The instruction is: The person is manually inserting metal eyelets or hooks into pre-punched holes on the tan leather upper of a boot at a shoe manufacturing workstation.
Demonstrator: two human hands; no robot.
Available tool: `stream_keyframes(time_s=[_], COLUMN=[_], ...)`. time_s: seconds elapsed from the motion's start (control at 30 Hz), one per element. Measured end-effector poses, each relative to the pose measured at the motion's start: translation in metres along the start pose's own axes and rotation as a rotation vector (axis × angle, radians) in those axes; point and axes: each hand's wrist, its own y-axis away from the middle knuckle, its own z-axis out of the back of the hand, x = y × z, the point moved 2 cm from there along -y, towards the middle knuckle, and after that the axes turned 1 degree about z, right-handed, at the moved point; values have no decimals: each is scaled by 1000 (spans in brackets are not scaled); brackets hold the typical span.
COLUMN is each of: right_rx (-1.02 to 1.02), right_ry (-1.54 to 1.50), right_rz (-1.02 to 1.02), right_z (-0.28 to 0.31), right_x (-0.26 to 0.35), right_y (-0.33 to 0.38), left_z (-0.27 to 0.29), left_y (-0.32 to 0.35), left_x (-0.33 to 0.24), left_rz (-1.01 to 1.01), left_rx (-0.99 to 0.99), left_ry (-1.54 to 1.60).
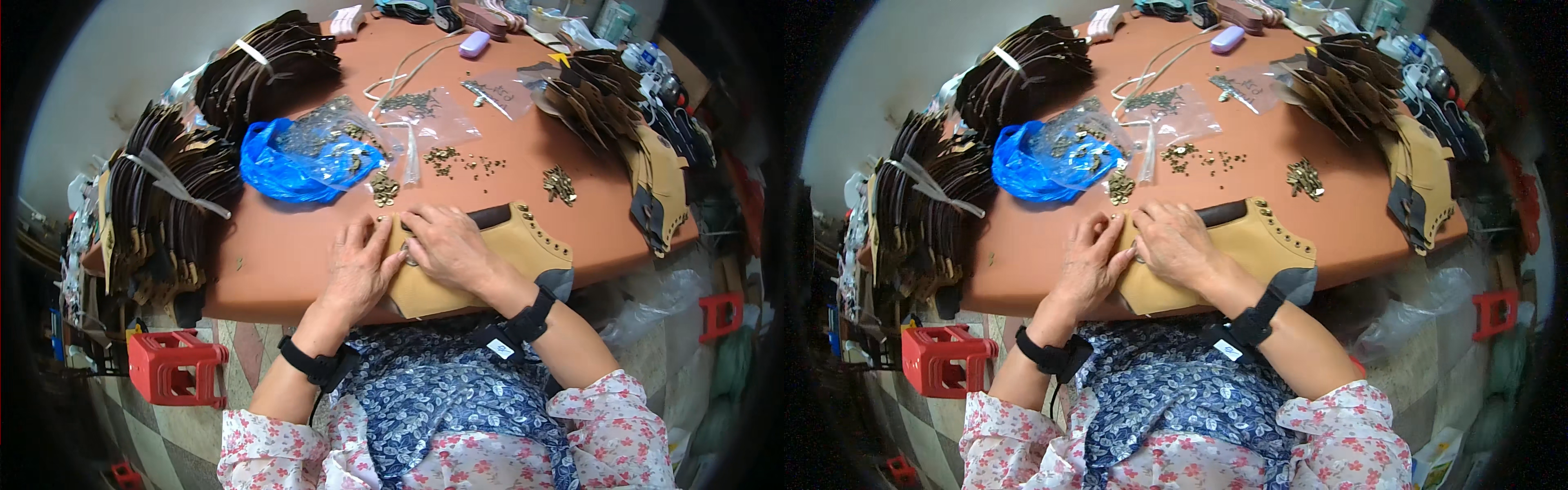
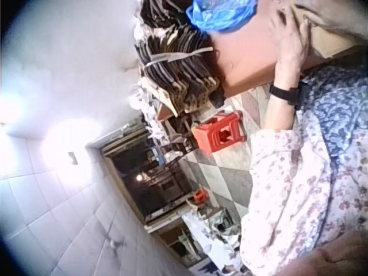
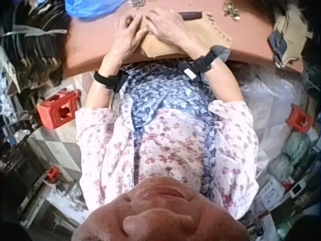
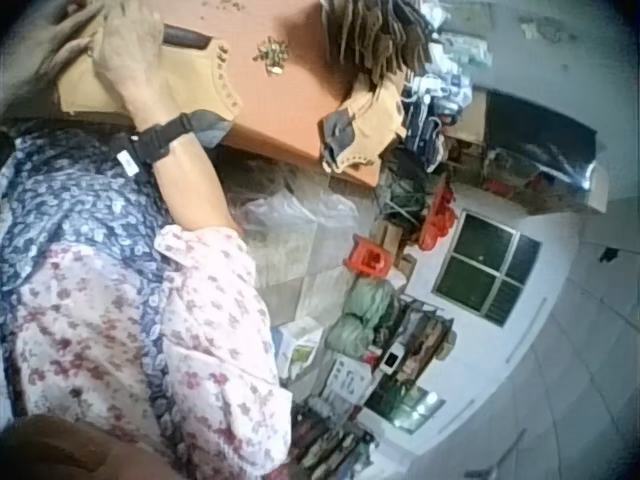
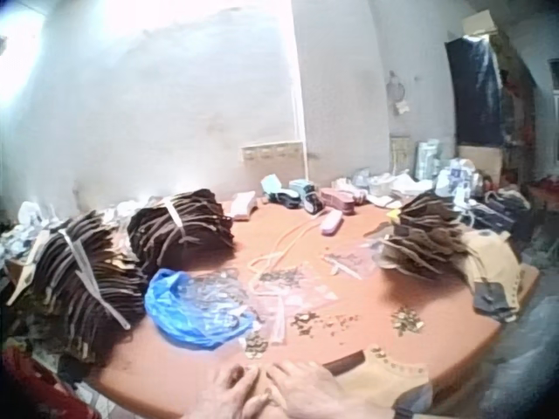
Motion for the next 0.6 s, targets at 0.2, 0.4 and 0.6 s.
stream_keyframes(time_s=[0.2, 0.4, 0.6], right_rx=[51, 91, -12], right_ry=[0, -11, -10], right_rz=[-32, -46, -76], right_z=[-1, 0, 35], right_x=[-2, -2, -8], right_y=[-2, -1, 9], left_z=[5, 6, 2], left_y=[-5, -11, -7], left_x=[-6, -8, -9], left_rz=[57, 123, 75], left_rx=[31, 75, 15], left_ry=[-37, -55, -24])
